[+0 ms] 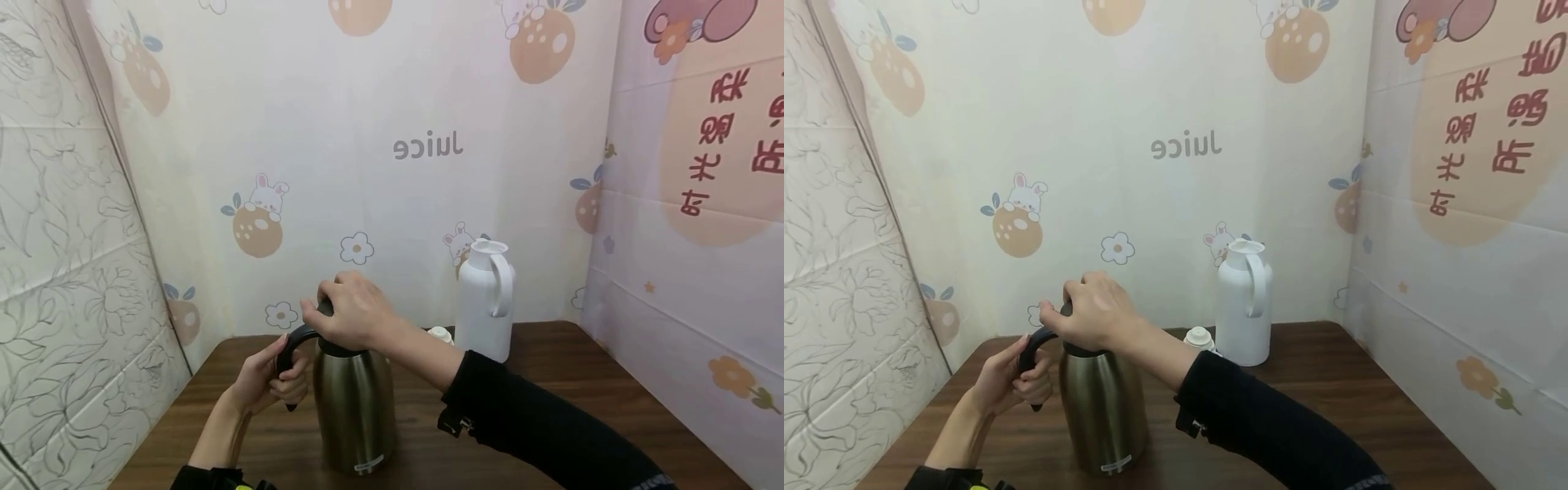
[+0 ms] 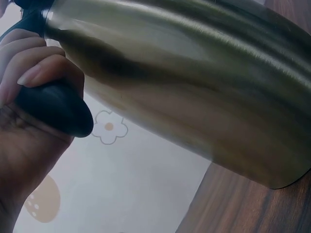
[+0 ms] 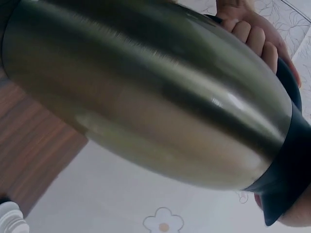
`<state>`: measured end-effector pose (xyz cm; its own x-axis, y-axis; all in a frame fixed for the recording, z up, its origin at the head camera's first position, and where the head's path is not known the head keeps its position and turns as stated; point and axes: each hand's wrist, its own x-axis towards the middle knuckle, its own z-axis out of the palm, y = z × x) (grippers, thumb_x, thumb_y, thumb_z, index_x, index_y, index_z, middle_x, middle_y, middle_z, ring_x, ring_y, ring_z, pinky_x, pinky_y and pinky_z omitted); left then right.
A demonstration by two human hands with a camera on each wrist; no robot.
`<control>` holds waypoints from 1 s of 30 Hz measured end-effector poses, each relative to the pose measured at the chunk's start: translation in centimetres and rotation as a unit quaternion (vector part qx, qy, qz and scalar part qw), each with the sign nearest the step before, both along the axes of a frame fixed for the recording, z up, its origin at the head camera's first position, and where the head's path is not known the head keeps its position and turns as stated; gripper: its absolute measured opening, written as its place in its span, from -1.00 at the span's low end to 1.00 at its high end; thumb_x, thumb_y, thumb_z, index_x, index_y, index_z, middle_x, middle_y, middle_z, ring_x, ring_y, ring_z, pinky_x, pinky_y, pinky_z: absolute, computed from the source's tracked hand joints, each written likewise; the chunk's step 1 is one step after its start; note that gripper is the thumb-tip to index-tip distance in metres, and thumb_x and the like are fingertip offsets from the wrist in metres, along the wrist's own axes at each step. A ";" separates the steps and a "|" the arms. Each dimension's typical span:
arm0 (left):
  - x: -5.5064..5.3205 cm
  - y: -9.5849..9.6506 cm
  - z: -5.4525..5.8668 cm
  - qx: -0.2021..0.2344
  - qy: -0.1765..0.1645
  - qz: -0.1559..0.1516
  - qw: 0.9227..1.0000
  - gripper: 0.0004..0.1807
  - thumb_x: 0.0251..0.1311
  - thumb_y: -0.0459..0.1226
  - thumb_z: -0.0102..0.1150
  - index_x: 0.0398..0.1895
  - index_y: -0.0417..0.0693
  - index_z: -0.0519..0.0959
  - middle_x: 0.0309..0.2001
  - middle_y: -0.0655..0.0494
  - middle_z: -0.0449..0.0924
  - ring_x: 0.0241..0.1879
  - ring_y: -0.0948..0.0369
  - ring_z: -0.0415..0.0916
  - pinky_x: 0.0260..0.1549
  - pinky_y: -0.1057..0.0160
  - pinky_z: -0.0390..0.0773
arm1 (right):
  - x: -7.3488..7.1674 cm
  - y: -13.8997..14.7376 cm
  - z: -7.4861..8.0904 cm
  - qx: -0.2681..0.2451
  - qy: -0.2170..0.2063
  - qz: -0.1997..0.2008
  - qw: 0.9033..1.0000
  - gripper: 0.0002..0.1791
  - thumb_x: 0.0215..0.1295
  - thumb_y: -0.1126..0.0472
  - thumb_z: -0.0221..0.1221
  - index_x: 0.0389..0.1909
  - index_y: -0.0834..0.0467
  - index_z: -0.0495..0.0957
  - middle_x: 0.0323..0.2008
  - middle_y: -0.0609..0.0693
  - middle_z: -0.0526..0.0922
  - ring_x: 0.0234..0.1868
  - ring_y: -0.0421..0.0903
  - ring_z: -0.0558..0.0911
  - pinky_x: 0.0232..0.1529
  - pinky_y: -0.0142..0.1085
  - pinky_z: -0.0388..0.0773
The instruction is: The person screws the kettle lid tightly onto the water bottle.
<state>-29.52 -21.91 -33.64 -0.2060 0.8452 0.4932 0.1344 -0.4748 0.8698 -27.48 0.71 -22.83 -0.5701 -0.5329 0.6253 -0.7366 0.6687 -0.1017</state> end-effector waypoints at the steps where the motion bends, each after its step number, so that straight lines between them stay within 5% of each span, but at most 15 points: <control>1: 0.0 0.0 -0.1 0.000 -0.002 -0.001 1.000 -0.41 0.70 0.01 -0.78 -0.44 -0.17 0.06 -0.63 0.17 0.02 -0.71 0.20 -0.07 -0.66 0.15 -0.03 | 0.0 0.1 0.0 0.005 -0.004 0.007 1.000 -0.53 0.50 -0.28 -0.02 -0.36 -0.03 0.62 -0.42 -0.14 0.52 -0.36 -0.16 0.47 -0.41 -0.34 0.42; 7: -0.2 -0.1 -0.3 0.000 -0.005 -0.004 1.000 -0.41 0.70 0.02 -0.78 -0.43 -0.16 0.07 -0.61 0.18 0.04 -0.70 0.20 -0.05 -0.65 0.18 0.00 | -0.8 1.8 -0.3 0.052 0.006 0.106 0.993 -0.54 0.59 -0.23 -0.02 0.04 -0.03 0.70 -0.05 -0.12 0.68 0.02 -0.14 0.58 -0.02 -0.28 0.51; 14: -0.1 0.0 0.1 0.000 -0.004 -0.002 1.000 -0.41 0.70 0.01 -0.80 -0.44 -0.16 0.07 -0.60 0.19 0.05 -0.70 0.20 -0.05 -0.65 0.18 0.01 | -1.7 3.9 0.2 0.117 0.024 0.201 0.972 -0.48 0.63 -0.07 -0.02 0.43 0.09 0.47 0.29 -0.01 0.57 0.33 -0.09 0.49 0.36 -0.17 0.41; 21: -0.1 0.0 -0.1 0.009 0.004 -0.013 1.000 -0.40 0.70 0.02 -0.80 -0.45 -0.17 0.05 -0.62 0.18 0.03 -0.71 0.20 -0.06 -0.67 0.17 0.00 | -1.5 3.9 0.4 0.136 0.012 0.187 0.973 -0.47 0.68 -0.10 -0.05 0.45 0.11 0.43 0.31 0.00 0.52 0.36 -0.08 0.45 0.39 -0.18 0.37; 30: -0.1 -0.1 -0.2 0.003 -0.003 -0.001 1.000 -0.41 0.70 0.02 -0.82 -0.43 -0.16 0.06 -0.61 0.18 0.02 -0.70 0.20 -0.07 -0.65 0.18 -0.01 | -0.4 3.0 0.2 0.139 0.003 0.107 0.984 -0.47 0.69 -0.15 -0.09 0.36 0.12 0.47 0.24 0.00 0.55 0.25 -0.05 0.48 0.25 -0.16 0.48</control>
